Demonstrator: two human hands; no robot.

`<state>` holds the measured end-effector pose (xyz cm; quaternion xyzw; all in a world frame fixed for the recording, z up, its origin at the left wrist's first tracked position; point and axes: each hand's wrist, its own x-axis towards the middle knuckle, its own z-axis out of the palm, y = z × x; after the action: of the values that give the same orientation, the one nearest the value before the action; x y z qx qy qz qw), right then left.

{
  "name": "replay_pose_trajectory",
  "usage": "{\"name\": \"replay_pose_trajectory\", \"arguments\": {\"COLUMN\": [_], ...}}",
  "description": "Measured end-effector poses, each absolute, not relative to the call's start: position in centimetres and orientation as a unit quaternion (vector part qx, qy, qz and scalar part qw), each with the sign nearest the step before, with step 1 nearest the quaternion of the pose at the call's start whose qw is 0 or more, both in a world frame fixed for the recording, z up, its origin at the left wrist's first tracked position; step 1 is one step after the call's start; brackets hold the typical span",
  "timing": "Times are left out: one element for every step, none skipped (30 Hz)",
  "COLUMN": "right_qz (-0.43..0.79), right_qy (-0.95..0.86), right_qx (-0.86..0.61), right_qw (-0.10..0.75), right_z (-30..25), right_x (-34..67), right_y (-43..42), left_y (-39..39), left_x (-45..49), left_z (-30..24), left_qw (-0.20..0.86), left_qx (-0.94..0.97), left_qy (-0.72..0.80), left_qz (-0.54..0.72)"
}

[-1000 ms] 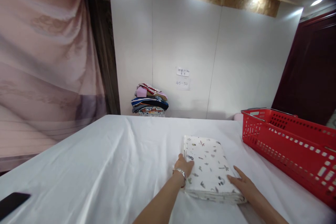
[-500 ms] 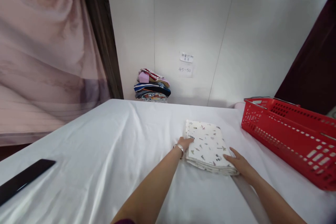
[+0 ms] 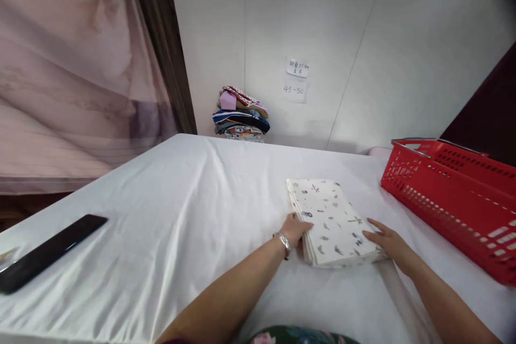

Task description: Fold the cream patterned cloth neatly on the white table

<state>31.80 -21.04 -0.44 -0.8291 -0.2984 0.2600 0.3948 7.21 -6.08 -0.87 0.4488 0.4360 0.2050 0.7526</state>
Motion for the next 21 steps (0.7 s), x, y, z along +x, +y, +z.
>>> {"name": "replay_pose_trajectory", "arguments": {"right_qz": [0.235, 0.207, 0.179, 0.153, 0.134, 0.122, 0.118, 0.122, 0.133, 0.146, 0.161, 0.173, 0.183, 0.190, 0.194, 0.198, 0.202, 0.205, 0.208, 0.211, 0.215], "right_qy": [-0.298, -0.302, -0.307, -0.315, -0.323, -0.329, -0.332, -0.332, -0.328, -0.321, -0.311, -0.302, -0.294, -0.289, -0.287, -0.288, -0.290, -0.294, -0.300, -0.307, -0.316], "right_qx": [-0.841, -0.852, -0.861, -0.867, -0.870, -0.872, -0.873, -0.875, -0.875, -0.877, -0.879, -0.881, -0.883, -0.887, -0.890, -0.893, -0.896, -0.897, -0.898, -0.897, -0.894], "right_qw": [0.385, 0.375, 0.364, 0.355, 0.348, 0.342, 0.337, 0.332, 0.329, 0.328, 0.325, 0.321, 0.316, 0.308, 0.297, 0.284, 0.270, 0.257, 0.246, 0.238, 0.235], "right_z": [-0.5, -0.6, -0.7, -0.8, -1.0, -1.1, -1.2, -1.2, -1.1, -0.9, -0.6, -0.3, 0.1, 0.5, 0.9, 1.2, 1.5, 1.7, 1.7, 1.8, 1.7], "right_x": [32.7, 33.6, 34.3, 34.9, 35.3, 35.6, 35.7, 35.7, 35.6, 35.4, 35.2, 35.0, 34.8, 34.6, 34.5, 34.4, 34.3, 34.4, 34.5, 34.6, 34.8], "right_y": [-21.1, -21.1, -21.0, -20.9, -20.8, -20.8, -20.7, -20.8, -20.8, -20.8, -20.9, -20.9, -20.8, -20.7, -20.5, -20.2, -19.9, -19.6, -19.4, -19.1, -18.9], "left_y": [-7.1, -8.0, -8.8, -9.4, -9.8, -9.8, -9.6, -9.0, -8.2, -7.1, -5.8, -4.3, -2.8, -1.3, 0.2, 1.6, 2.9, 4.0, 5.0, 5.8, 6.5], "left_x": [7.3, 7.5, 7.6, 7.6, 7.6, 7.5, 7.4, 7.3, 7.2, 7.2, 7.2, 7.3, 7.5, 7.7, 8.1, 8.6, 9.1, 9.7, 10.3, 10.8, 11.4], "left_z": [-1.0, -1.1, -1.1, -1.1, -1.0, -0.9, -0.7, -0.5, -0.3, 0.0, 0.2, 0.4, 0.5, 0.6, 0.6, 0.6, 0.6, 0.5, 0.5, 0.5, 0.4], "left_qw": [0.782, 0.800, 0.813, 0.818, 0.820, 0.819, 0.814, 0.799, 0.777, 0.747, 0.691, 0.662, 0.640, 0.616, 0.591, 0.567, 0.546, 0.528, 0.514, 0.503, 0.495], "left_qx": [0.422, 0.405, 0.398, 0.400, 0.409, 0.418, 0.429, 0.447, 0.468, 0.493, 0.541, 0.560, 0.574, 0.590, 0.607, 0.626, 0.643, 0.660, 0.674, 0.686, 0.694], "left_qy": [0.422, 0.411, 0.401, 0.393, 0.387, 0.383, 0.385, 0.396, 0.413, 0.434, 0.462, 0.475, 0.484, 0.493, 0.501, 0.505, 0.508, 0.507, 0.507, 0.506, 0.507], "left_qz": [0.181, 0.164, 0.143, 0.123, 0.104, 0.086, 0.074, 0.074, 0.083, 0.100, 0.129, 0.150, 0.164, 0.174, 0.179, 0.180, 0.176, 0.168, 0.155, 0.142, 0.128]}}
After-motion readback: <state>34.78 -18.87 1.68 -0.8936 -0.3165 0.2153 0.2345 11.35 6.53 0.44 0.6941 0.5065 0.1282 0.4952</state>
